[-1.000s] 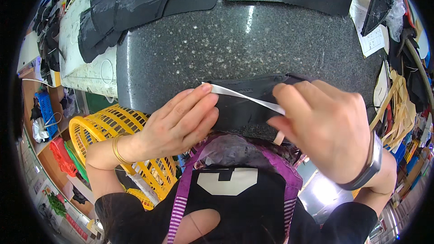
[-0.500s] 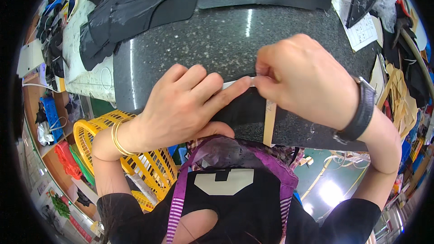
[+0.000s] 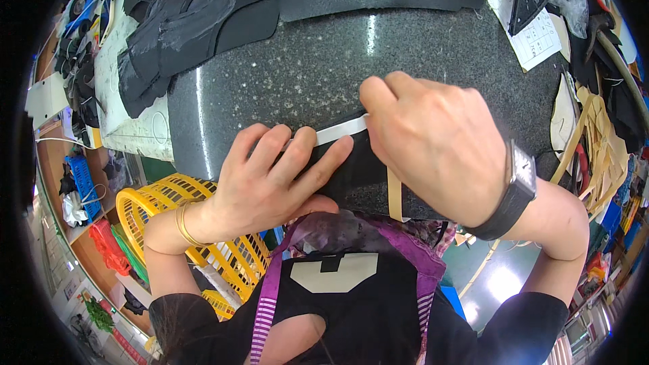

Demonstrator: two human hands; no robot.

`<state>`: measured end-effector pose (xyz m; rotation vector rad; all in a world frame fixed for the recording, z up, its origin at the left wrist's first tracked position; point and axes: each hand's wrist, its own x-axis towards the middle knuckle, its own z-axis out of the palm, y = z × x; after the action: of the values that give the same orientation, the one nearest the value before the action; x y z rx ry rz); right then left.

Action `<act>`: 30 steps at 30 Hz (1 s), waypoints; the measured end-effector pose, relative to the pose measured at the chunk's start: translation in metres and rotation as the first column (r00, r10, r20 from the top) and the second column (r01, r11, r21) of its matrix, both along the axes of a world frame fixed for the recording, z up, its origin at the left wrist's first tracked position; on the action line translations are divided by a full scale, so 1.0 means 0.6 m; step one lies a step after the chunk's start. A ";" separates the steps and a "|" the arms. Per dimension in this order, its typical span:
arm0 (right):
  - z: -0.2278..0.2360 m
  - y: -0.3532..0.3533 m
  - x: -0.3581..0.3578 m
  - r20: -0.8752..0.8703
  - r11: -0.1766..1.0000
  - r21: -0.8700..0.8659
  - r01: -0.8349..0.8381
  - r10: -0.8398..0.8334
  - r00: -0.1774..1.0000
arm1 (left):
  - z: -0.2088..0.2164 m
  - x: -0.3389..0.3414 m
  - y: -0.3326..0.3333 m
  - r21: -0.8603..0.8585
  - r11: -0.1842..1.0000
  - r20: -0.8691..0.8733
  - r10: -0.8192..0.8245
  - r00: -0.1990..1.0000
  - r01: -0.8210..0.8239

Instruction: Applying white adhesive tape to the edges of black fabric shoe components.

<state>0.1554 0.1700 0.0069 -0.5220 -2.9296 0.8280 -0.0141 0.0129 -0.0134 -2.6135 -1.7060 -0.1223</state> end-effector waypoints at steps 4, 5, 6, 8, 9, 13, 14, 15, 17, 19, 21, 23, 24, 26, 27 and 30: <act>0.005 -0.021 0.003 0.059 0.995 0.104 0.013 -0.019 0.998 | 0.002 0.006 0.015 -0.011 0.998 0.126 0.060 0.990 -0.059; 0.003 -0.026 0.004 0.062 0.994 0.105 0.009 -0.015 0.998 | -0.003 0.007 0.016 -0.010 0.998 0.129 0.063 0.990 -0.062; 0.000 -0.030 0.005 0.066 0.993 0.116 0.033 -0.041 0.997 | -0.011 0.007 0.018 0.017 0.998 0.211 0.056 0.976 -0.061; 0.003 -0.037 0.005 0.074 0.990 0.129 0.057 -0.067 0.995 | -0.016 0.006 0.023 0.059 0.996 0.341 0.041 0.939 -0.065; 0.008 -0.040 0.004 0.090 0.992 0.109 0.060 -0.070 0.993 | -0.014 0.005 0.027 0.059 0.996 0.343 0.044 0.938 -0.068; 0.009 -0.055 0.005 0.058 0.976 0.218 0.000 -0.013 0.998 | -0.009 -0.004 0.046 -0.049 0.995 0.494 0.099 0.864 -0.086; 0.004 -0.060 0.006 0.063 0.975 0.223 -0.008 -0.007 0.998 | -0.009 -0.001 0.047 -0.059 0.994 0.468 0.108 0.877 -0.091; -0.003 -0.063 0.007 0.010 0.982 0.188 0.002 -0.004 1.000 | -0.009 0.001 0.049 -0.069 0.993 0.440 0.119 0.890 -0.099; -0.003 -0.063 0.011 -0.038 0.987 0.158 0.002 0.004 0.999 | -0.013 0.000 0.053 -0.063 0.992 0.481 0.127 0.867 -0.110; 0.001 -0.066 0.020 -0.085 0.998 0.057 0.015 -0.010 0.996 | -0.016 -0.003 0.051 -0.060 0.992 0.515 0.129 0.847 -0.115; 0.012 -0.072 0.025 -0.101 1.000 0.029 -0.002 0.005 0.995 | -0.021 -0.006 0.051 -0.015 0.993 0.572 0.102 0.814 -0.114; 0.019 -0.076 0.028 -0.116 1.000 0.002 -0.015 0.015 0.993 | -0.023 -0.009 0.049 -0.014 0.994 0.581 0.099 0.808 -0.112; 0.020 -0.077 0.030 -0.111 0.999 -0.048 0.007 -0.012 0.994 | -0.023 -0.010 0.049 -0.019 0.994 0.586 0.100 0.804 -0.110; 0.023 -0.072 0.031 -0.090 0.994 -0.101 0.034 -0.043 0.995 | -0.021 -0.008 0.051 -0.020 0.996 0.569 0.088 0.817 -0.092; 0.024 -0.060 0.028 -0.127 0.997 -0.075 0.029 -0.039 0.991 | -0.020 -0.008 0.052 -0.030 0.997 0.549 0.081 0.832 -0.078; 0.027 -0.032 0.013 -0.071 0.985 -0.139 0.103 -0.114 0.991 | -0.030 0.003 0.031 0.256 0.961 0.447 -0.021 0.894 -0.106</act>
<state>0.1633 0.1509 0.0231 -0.6359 -2.7596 1.0139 -0.0124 0.0315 -0.0314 -2.4622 -1.7004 -0.9565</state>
